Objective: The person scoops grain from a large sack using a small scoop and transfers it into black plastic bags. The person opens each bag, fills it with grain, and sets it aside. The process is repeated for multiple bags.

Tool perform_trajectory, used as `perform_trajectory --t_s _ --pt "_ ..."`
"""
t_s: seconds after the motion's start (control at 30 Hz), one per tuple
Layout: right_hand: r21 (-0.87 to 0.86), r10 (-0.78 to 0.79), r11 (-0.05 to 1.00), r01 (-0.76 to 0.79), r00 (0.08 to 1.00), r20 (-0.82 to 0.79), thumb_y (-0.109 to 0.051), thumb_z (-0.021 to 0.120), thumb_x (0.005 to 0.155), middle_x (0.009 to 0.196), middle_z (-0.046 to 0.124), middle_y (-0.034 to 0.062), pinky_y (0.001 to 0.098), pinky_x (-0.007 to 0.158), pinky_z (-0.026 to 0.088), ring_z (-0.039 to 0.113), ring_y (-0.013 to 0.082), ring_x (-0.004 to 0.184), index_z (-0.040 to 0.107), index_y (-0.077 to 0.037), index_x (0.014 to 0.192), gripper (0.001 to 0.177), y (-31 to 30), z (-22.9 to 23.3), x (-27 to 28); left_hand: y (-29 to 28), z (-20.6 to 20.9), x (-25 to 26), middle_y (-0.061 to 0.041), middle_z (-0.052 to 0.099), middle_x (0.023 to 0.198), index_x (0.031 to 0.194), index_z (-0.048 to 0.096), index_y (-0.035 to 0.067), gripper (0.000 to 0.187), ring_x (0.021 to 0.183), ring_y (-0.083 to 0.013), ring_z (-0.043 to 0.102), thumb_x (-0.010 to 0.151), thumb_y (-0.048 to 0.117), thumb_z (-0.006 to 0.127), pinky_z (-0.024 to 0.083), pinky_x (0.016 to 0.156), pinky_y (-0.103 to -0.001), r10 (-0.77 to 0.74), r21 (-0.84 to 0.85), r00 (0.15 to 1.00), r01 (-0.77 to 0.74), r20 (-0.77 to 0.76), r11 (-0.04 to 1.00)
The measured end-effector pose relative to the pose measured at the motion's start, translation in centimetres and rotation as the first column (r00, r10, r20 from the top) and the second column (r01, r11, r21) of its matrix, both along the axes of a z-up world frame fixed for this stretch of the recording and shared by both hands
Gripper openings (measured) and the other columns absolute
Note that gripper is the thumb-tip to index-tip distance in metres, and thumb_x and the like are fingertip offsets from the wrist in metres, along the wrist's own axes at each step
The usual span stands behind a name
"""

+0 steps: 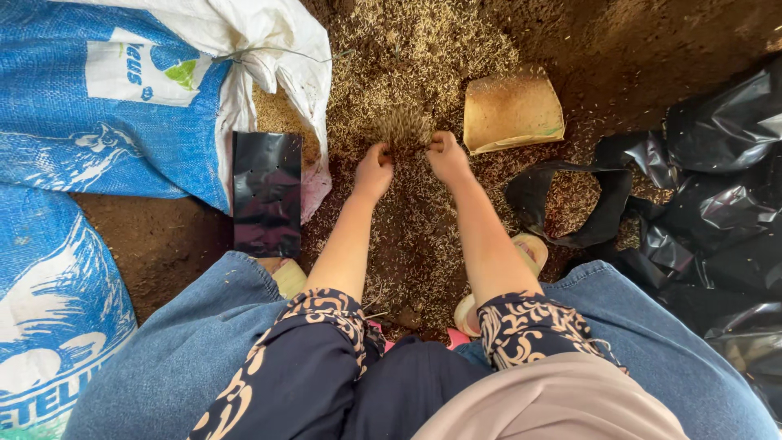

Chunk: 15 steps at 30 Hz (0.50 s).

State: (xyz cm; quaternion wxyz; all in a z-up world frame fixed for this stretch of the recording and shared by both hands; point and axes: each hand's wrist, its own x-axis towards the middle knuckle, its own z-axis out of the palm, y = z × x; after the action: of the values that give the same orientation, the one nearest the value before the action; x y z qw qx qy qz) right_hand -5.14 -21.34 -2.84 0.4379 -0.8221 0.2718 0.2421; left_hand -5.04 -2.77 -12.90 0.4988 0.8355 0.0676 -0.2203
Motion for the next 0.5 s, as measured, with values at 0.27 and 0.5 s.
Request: perform_trajectory --t_s 0.27,0.5 --pt "0.016 0.632 0.477 -0.879 0.331 -0.701 -0.065 0.073 0.087 0.143 0.057 0.0170 0.0471 0.107 0.048 0.058 0.0336 0.128 0.063 -0.005 0.138 0.078 0.7 -4.5 -8.1 1.4 -0.2 -1.2 -0.009 0.073 0.117 0.128 0.064 0.014 0.032 0.100 -0.0285 0.071 0.097 0.018 0.058 0.055 0.087 -0.040 0.007 0.143 0.999 -0.012 0.040 0.990" --pt "-0.060 0.611 0.522 -0.851 0.422 -0.670 -0.018 0.075 0.091 0.118 0.074 0.0172 0.0410 0.088 0.061 0.075 0.0260 0.098 0.076 0.000 0.119 0.033 0.8 -8.1 -7.3 0.3 2.1 -0.6 -0.009 0.068 0.122 0.131 0.061 0.013 0.031 0.089 -0.0295 0.071 0.102 0.021 0.053 0.054 0.080 -0.041 0.002 0.137 0.996 0.010 -0.087 0.991"
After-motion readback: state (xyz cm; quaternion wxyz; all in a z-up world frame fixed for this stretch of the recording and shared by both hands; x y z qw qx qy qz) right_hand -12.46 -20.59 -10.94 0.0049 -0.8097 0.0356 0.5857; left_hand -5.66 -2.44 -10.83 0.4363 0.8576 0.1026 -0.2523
